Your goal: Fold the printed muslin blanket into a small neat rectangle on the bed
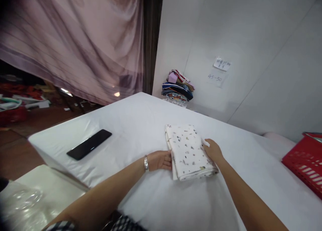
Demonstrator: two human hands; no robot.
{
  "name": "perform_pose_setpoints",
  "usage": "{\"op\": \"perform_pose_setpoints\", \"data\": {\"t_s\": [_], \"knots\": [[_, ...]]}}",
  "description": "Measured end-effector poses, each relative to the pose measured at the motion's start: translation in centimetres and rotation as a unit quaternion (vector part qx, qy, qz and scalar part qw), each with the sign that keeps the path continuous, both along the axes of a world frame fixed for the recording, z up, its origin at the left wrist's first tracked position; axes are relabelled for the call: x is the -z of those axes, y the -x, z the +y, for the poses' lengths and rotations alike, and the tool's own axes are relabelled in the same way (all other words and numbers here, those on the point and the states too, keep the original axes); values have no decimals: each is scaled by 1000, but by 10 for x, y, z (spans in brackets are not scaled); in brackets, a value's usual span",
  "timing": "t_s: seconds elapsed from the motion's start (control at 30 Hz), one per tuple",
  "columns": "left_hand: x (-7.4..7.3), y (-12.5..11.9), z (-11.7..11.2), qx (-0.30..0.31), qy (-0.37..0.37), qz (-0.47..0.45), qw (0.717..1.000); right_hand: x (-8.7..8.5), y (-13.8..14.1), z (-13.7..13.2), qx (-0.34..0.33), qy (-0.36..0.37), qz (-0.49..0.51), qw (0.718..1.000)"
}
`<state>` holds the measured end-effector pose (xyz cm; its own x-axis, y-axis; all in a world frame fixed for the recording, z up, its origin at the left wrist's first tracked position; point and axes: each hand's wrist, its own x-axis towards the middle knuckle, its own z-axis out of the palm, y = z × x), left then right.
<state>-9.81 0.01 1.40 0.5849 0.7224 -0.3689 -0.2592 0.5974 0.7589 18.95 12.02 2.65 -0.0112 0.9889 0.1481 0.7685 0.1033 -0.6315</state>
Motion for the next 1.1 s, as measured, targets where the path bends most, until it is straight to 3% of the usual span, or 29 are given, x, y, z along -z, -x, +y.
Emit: {"op": "perform_pose_setpoints", "data": {"t_s": [0.1,0.2,0.3,0.43,0.6,0.73,0.8,0.9,0.97,1.1], "knots": [[4,-4,2,-25,16,1,1000,-9,33,-18,-67,-45,-14,997],[10,-8,3,-64,3,18,998,-19,89,-44,-154,-13,-32,987],[12,-11,3,-89,-9,38,995,-23,134,-63,-212,4,-140,967],[8,-7,2,-92,2,48,995,-15,151,-68,-225,-9,-255,940],[5,-1,3,-72,-6,28,997,-5,145,-64,-223,-31,-224,948],[3,1,3,-69,-9,33,997,-12,136,-72,-244,-38,-123,961],[2,4,5,-102,-9,32,994,-17,124,-80,-248,-53,-56,966],[1,8,8,-182,16,46,982,-19,92,-93,-230,-108,-31,967],[1,9,9,-202,31,52,978,-16,63,-102,-217,-153,-57,962],[-1,2,5,-142,2,59,988,-1,7,-117,-219,-212,-136,943]]}}
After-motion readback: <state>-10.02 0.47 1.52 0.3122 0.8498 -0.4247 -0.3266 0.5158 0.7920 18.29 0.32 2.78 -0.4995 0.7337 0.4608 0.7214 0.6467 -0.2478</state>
